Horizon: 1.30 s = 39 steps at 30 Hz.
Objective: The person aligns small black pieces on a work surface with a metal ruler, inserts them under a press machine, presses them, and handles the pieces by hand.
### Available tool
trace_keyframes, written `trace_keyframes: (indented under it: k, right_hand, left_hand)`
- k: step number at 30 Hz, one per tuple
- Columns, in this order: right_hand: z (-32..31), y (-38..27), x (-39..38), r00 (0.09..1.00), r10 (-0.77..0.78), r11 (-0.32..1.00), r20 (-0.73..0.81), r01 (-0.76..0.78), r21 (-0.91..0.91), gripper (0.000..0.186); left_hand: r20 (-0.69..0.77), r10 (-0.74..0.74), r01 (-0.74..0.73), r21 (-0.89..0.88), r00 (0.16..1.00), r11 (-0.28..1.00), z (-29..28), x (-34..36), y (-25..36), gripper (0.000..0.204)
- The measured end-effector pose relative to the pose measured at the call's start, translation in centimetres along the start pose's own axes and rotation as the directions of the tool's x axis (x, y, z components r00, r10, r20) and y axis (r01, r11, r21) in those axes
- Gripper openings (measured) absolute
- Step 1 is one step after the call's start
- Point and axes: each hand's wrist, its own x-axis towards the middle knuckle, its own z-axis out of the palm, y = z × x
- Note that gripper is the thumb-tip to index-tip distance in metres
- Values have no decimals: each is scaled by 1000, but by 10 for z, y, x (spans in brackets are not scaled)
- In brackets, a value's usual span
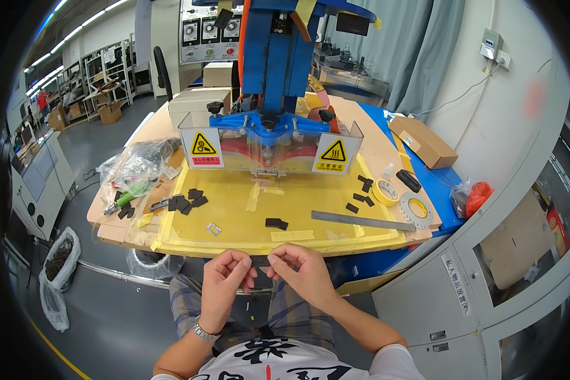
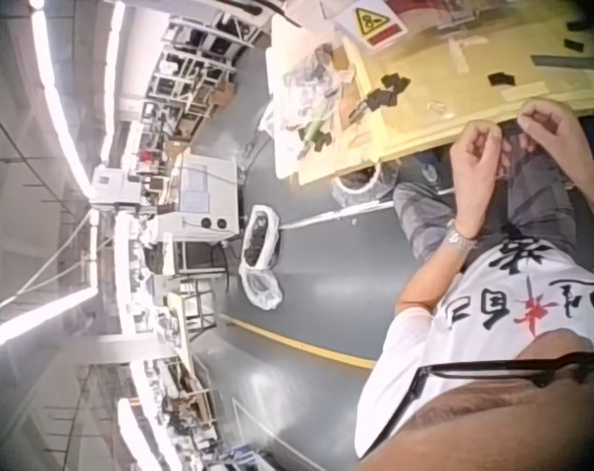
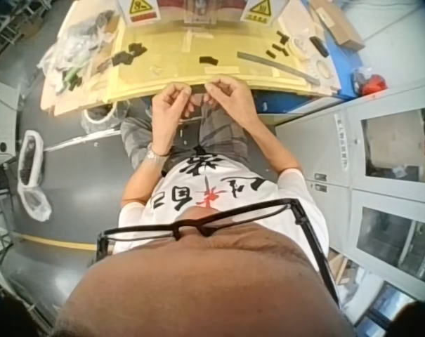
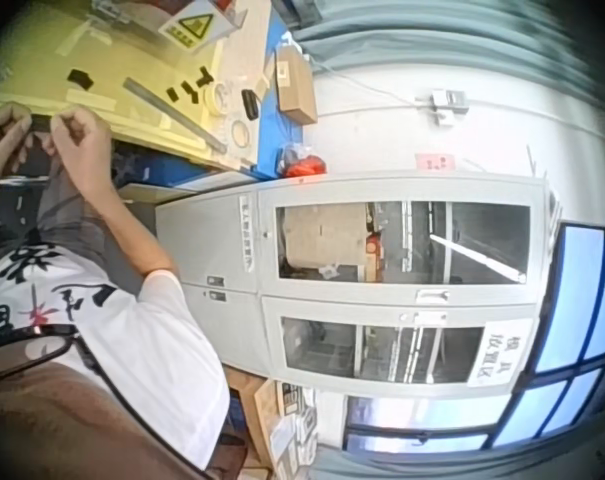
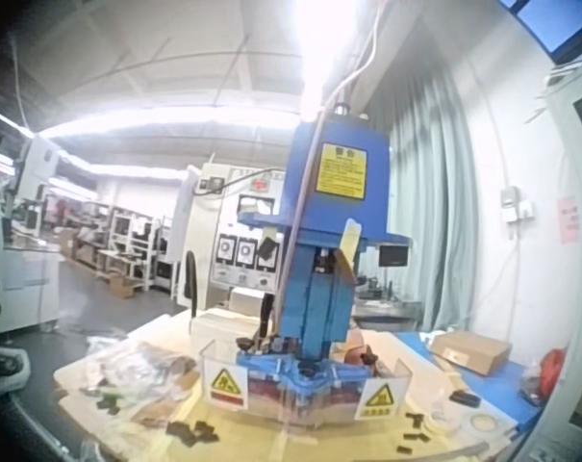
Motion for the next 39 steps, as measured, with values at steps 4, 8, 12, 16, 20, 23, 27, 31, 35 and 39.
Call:
trace_keyframes:
  k: [4, 8, 12, 16, 20, 23, 27, 31, 35, 39]
  right_hand:
    - [-2, 1, 2, 1000, 1, 1000, 7, -1, 13, 16]
    - [-6, 3, 3, 997, 53, 997, 60, -56, 48, 15]
    - [-9, 3, 2, 979, 98, 992, 179, -110, 58, 14]
    - [-6, 4, -1, 984, 113, 991, 140, -121, 51, 13]
    - [-3, 7, -3, 990, 121, 985, 71, -128, 113, 14]
    - [0, 10, -5, 985, 153, 979, 80, -162, 127, 15]
    - [2, 13, -7, 981, 125, 975, 148, -148, 163, 17]
    - [3, 15, -7, 975, 127, 975, 183, -157, 160, 19]
    - [3, 16, -4, 990, 73, 990, 121, -86, 109, 18]
    - [3, 16, -2, 991, 105, 989, 87, -113, 94, 16]
  left_hand:
    - [24, 10, -10, -2, 1000, 1000, 0, 1, 0, 14]
    - [22, 8, -8, 14, 1000, 1000, -1, 2, 0, 14]
    - [15, -12, 12, 36, 1000, 999, -4, 3, 2, 16]
    - [25, -15, 15, -25, 1000, 1000, -2, 4, 1, 17]
    - [60, -13, 16, -50, 998, 999, 2, 0, -3, 17]
    - [62, -12, 14, -28, 998, 1000, 1, -1, -4, 17]
    - [42, -17, 17, 1, 999, 1000, -2, 2, -4, 16]
    - [40, -30, 29, 7, 999, 1000, -5, 3, -4, 15]
    - [45, -54, 52, 31, 998, 998, -6, 2, -3, 17]
    - [58, -69, 66, 55, 996, 996, -6, 2, -5, 17]
